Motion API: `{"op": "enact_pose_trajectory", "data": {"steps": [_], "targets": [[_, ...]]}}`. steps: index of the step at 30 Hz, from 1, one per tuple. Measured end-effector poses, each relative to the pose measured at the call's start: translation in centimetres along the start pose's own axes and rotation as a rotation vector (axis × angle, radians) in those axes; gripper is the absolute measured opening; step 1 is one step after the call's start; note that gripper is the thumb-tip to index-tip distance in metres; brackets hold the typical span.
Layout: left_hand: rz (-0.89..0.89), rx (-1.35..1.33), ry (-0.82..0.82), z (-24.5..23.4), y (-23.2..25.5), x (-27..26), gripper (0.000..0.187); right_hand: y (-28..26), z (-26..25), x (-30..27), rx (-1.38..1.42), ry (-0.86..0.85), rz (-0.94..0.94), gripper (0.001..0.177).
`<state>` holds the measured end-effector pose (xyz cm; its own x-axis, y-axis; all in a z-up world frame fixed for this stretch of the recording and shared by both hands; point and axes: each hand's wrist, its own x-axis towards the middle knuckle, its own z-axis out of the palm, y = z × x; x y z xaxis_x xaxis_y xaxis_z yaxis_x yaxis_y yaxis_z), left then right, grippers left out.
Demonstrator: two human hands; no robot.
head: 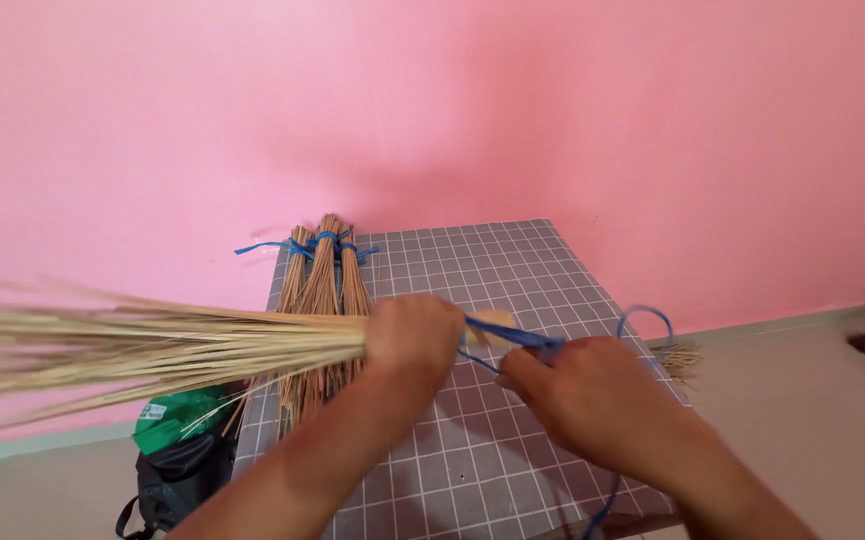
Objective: Bundling and tying wooden sticks with plastic strips to create brooms
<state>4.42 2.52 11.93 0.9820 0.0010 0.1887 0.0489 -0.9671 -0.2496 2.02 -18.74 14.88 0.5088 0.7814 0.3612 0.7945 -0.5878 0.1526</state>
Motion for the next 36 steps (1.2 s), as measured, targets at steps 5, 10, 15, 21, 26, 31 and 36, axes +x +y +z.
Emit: {"op": "enact_pose_trajectory", "data": {"steps": [5, 10, 15, 21, 26, 31, 36], "targets": [[0.190, 0.072, 0.204, 5.1, 2.1, -1.4, 0.008, 1.3, -5.4, 0.5, -0.094, 0.108, -0.137, 0.012], [0.332, 0.097, 0.626, 0.1, 2.5, -5.6, 0.008, 6.0, -2.9, 5.8, 0.339, 0.013, 0.128, 0.014], [0.248, -0.216, 0.536, -5.9, 0.9, -8.2, 0.020, 5.3, 9.4, 3.6, 1.336, -0.131, -0.015, 0.023], [-0.035, -0.156, 0.204, -5.1, -2.2, -4.7, 0.016, -1.9, 3.1, 0.0, 0.823, 0.092, 0.076, 0.011], [0.098, -0.009, 0.232, -0.3, -0.8, -4.0, 0.009, 1.4, -1.5, 0.3, 0.529, 0.182, 0.011, 0.008], [0.378, -0.118, 0.435, -2.0, 2.4, -7.7, 0.012, 4.7, -2.2, 3.2, 0.724, 0.065, -0.111, 0.009], [0.358, -0.343, 0.485, -5.6, 1.7, -9.3, 0.006, 6.9, 3.6, 3.7, 1.377, -0.213, -0.178, 0.011]]}}
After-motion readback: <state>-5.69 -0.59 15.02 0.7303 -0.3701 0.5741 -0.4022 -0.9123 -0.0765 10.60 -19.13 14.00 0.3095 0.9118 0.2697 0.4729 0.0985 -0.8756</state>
